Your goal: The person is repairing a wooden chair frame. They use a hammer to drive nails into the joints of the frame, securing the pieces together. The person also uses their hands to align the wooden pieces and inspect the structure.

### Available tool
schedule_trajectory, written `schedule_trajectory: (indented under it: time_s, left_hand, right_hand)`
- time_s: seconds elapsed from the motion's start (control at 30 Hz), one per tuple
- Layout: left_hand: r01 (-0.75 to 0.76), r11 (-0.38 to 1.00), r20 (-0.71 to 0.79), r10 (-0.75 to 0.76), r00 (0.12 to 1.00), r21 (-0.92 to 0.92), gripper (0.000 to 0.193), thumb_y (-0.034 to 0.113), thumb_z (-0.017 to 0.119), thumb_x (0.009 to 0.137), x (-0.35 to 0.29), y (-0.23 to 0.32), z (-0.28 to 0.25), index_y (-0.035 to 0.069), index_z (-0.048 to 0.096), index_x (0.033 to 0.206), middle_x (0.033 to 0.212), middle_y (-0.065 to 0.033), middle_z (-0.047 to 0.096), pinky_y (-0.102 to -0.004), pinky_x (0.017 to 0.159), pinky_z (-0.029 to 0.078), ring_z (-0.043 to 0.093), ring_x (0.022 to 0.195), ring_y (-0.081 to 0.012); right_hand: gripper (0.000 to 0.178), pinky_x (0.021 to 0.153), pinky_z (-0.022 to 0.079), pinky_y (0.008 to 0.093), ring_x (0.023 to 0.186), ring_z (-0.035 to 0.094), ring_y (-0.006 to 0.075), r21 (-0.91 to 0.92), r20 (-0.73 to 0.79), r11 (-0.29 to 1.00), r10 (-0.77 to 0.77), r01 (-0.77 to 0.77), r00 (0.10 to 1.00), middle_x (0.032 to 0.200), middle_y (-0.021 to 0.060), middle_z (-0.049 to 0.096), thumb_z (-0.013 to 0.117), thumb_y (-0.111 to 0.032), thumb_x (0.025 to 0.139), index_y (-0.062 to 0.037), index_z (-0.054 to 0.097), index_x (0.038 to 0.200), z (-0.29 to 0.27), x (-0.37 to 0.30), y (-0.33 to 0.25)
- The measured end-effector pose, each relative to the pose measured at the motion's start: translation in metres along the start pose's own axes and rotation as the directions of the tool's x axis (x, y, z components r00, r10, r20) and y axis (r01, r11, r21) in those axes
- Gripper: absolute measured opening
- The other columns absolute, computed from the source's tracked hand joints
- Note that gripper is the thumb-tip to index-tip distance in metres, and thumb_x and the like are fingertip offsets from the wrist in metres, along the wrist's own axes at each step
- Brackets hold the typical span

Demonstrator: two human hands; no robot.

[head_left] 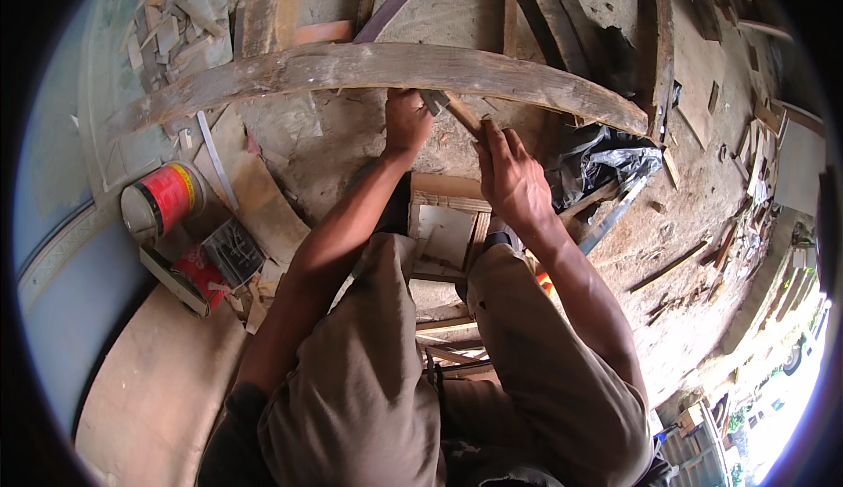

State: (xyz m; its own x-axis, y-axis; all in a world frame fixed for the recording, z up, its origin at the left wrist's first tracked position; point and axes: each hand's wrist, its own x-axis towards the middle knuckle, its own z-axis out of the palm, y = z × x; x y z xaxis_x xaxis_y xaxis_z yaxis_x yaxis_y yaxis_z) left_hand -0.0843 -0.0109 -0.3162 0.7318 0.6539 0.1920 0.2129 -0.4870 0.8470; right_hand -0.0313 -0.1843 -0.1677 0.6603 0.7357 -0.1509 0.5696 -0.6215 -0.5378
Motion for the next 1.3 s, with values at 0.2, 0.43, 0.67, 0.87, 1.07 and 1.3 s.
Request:
schedule_trajectory:
  time_s: [0.2, 0.43, 0.67, 0.87, 1.07, 1.3]
  left_hand:
    - [0.047, 0.981, 0.02, -0.044, 0.999, -0.191, 0.008, 0.004, 0.068, 0.076, -0.003, 0.005, -0.003, 0.003, 0.071, 0.084, 0.085, -0.0128, 0.069, -0.0387, 0.077, 0.05, 0.065, 0.083, -0.0319]
    - [0.026, 0.999, 0.064, -0.024, 0.998, -0.034, 0.012, 0.0, 0.067, 0.076, -0.003, 0.0, -0.006, 0.006, 0.072, 0.085, 0.085, -0.0127, 0.07, -0.0381, 0.077, 0.05, 0.066, 0.082, -0.0295]
    - [0.076, 0.995, 0.112, -0.069, 0.991, -0.065, 0.015, 0.001, 0.069, 0.074, -0.002, -0.002, -0.007, 0.006, 0.073, 0.087, 0.082, -0.0125, 0.069, -0.0419, 0.08, 0.05, 0.066, 0.088, -0.0311]
    - [-0.107, 0.994, 0.137, 0.101, 0.985, 0.035, 0.018, 0.007, 0.073, 0.076, 0.0, -0.007, -0.013, 0.003, 0.069, 0.094, 0.084, -0.0142, 0.068, -0.0422, 0.081, 0.05, 0.065, 0.09, -0.0337]
    - [-0.18, 0.983, 0.249, 0.186, 0.95, -0.048, 0.023, 0.016, 0.077, 0.079, 0.014, 0.002, -0.031, 0.001, 0.067, 0.094, 0.089, -0.015, 0.068, -0.0389, 0.076, 0.051, 0.066, 0.088, -0.0315]
    - [0.026, 0.968, 0.278, 0.045, 0.959, -0.248, 0.016, 0.009, 0.073, 0.082, 0.025, 0.015, -0.03, 0.001, 0.068, 0.095, 0.087, -0.0131, 0.07, -0.038, 0.075, 0.051, 0.067, 0.082, -0.0291]
  right_hand:
    - [0.035, 0.059, 0.053, 0.0507, 0.074, 0.063, 0.0438, 0.007, 0.025, 1.0, -0.011, 0.011, 1.0, 0.101, 0.0205, 0.058, 0.049, -0.019, 0.097, -0.0043, 0.042, 0.128, 0.003, 0.001, -0.003]
    - [0.037, 0.062, 0.052, 0.0493, 0.078, 0.062, 0.0438, 0.069, 0.024, 0.996, -0.051, 0.049, 0.998, 0.102, 0.0236, 0.059, 0.054, -0.017, 0.095, -0.0013, 0.046, 0.128, -0.004, -0.002, -0.012]
    - [0.034, 0.06, 0.052, 0.0479, 0.076, 0.062, 0.0423, 0.046, -0.003, 0.996, -0.078, 0.078, 0.997, 0.1, 0.0218, 0.058, 0.053, -0.017, 0.096, -0.0024, 0.048, 0.125, -0.002, -0.004, -0.007]
    - [0.037, 0.058, 0.053, 0.047, 0.074, 0.063, 0.0395, -0.003, 0.034, 0.999, -0.038, 0.038, 0.999, 0.096, 0.018, 0.057, 0.054, -0.016, 0.094, -0.0041, 0.045, 0.128, 0.003, -0.004, -0.002]
    - [0.035, 0.059, 0.053, 0.0481, 0.074, 0.062, 0.0402, 0.074, 0.005, 0.994, -0.085, 0.085, 0.996, 0.095, 0.0185, 0.057, 0.054, -0.017, 0.094, -0.0044, 0.046, 0.126, -0.006, -0.008, -0.025]
    - [0.033, 0.067, 0.052, 0.0484, 0.08, 0.061, 0.0436, 0.177, -0.011, 0.984, 0.03, -0.028, 0.999, 0.101, 0.0217, 0.059, 0.057, -0.015, 0.093, -0.0017, 0.05, 0.123, -0.005, -0.007, -0.018]
